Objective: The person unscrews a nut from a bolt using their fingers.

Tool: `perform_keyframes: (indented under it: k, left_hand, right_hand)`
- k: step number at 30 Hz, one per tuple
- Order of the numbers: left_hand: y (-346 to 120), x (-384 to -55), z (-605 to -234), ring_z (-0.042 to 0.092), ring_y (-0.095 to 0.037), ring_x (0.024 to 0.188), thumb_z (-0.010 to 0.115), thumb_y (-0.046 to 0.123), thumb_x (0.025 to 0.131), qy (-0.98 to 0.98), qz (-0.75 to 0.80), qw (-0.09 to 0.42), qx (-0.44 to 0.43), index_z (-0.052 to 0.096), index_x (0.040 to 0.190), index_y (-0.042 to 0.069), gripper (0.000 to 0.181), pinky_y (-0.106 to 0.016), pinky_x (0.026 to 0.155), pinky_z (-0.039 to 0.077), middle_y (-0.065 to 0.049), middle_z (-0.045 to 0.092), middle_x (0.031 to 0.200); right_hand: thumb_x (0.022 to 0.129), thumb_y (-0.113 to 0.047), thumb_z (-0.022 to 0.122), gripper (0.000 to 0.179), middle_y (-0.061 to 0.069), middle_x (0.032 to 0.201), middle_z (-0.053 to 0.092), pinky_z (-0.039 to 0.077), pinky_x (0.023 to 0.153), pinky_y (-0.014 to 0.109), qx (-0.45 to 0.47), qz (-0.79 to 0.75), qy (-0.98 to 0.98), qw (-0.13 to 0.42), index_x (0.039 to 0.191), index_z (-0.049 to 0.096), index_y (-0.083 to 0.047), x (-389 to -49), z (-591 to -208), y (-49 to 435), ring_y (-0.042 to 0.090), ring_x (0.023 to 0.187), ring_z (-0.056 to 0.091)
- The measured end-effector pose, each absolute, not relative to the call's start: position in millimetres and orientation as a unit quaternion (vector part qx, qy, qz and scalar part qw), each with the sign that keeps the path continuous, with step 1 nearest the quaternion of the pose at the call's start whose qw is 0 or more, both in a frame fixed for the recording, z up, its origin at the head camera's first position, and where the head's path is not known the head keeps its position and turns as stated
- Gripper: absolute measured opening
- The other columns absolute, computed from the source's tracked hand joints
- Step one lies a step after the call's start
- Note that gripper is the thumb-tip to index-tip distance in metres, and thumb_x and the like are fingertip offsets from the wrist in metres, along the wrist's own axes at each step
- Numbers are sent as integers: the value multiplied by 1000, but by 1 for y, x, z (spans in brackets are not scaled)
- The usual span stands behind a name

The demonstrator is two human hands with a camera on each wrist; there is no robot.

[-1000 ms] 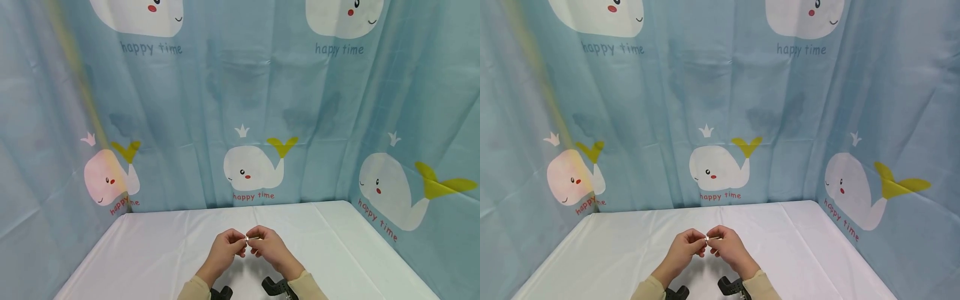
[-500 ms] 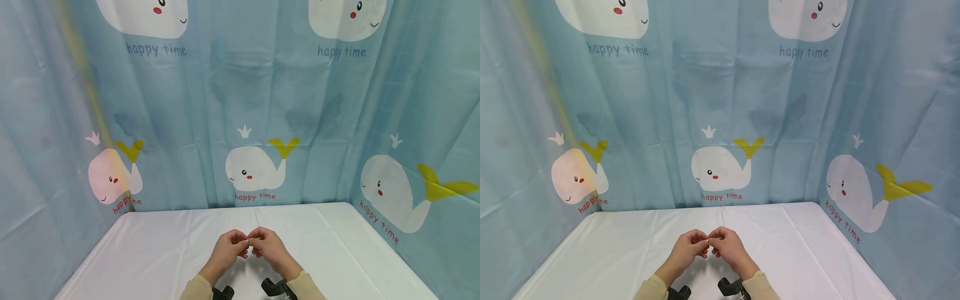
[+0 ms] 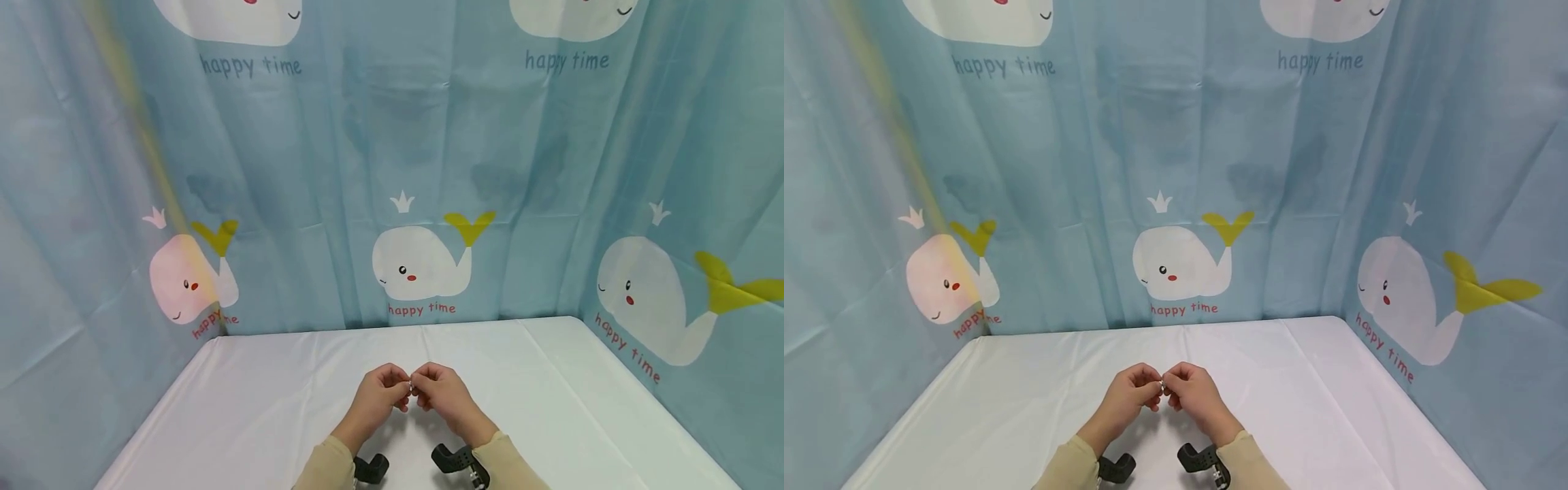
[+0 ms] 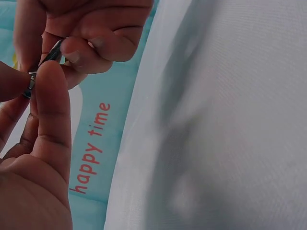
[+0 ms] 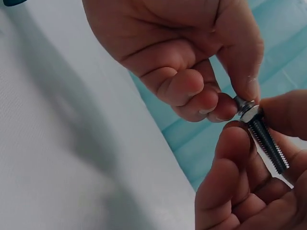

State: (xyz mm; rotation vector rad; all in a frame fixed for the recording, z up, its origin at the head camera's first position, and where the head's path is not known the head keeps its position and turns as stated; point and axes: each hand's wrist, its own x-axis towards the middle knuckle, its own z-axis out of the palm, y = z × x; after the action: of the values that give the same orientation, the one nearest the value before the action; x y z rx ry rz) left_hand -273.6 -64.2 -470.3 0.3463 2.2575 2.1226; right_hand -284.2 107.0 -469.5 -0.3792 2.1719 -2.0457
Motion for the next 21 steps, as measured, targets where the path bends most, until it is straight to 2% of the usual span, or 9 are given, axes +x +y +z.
perform_keyframes:
  k: [3,6,10,12,15,17,21]
  left_hand:
    - [-65,-273,-470,62,-21,68,64,3,90,724,681,7,114,65,93,5,3,-35,63,58,-10,65,82]
    - [-66,-272,-470,62,-21,67,65,4,89,726,677,-2,120,66,93,3,4,-35,62,58,-10,66,82]
    - [-66,-273,-470,62,-21,66,66,3,87,731,672,-8,119,67,92,3,5,-36,62,58,-10,65,81]
    - [-66,-273,-470,62,-22,66,66,3,88,733,670,-7,115,66,93,2,5,-37,62,58,-10,65,80]
    - [-66,-272,-471,62,-23,67,66,2,88,731,672,-9,114,66,93,1,5,-36,63,58,-10,65,80]
    - [-66,-272,-472,63,-22,67,65,2,89,730,674,-11,115,65,94,1,5,-36,62,58,-10,65,80]
    - [-66,-273,-472,63,-21,66,65,2,88,727,676,-14,119,66,94,2,6,-35,62,58,-10,65,80]
  right_hand:
    - [95,-15,65,14,12,87,65,50,58,29,-135,-687,710,68,99,65,-1,-282,-468,107,19,66,58]
    - [95,-18,65,19,12,90,64,50,58,30,-138,-692,705,68,100,64,0,-280,-466,106,20,66,60]
    - [100,-27,62,29,9,81,63,49,56,30,-138,-676,721,70,94,64,1,-279,-465,106,18,60,56]
    - [99,-26,62,27,9,79,63,48,55,30,-139,-669,726,72,93,65,0,-280,-467,106,17,59,54]
    - [96,-20,66,21,8,86,63,50,57,31,-143,-676,720,70,100,64,1,-280,-467,106,19,65,58]
    - [95,-19,66,24,9,91,64,51,58,31,-142,-684,712,67,107,63,2,-280,-467,107,20,68,61]
    - [100,-28,61,32,9,86,64,51,57,30,-133,-688,710,70,104,63,4,-281,-467,107,18,64,60]
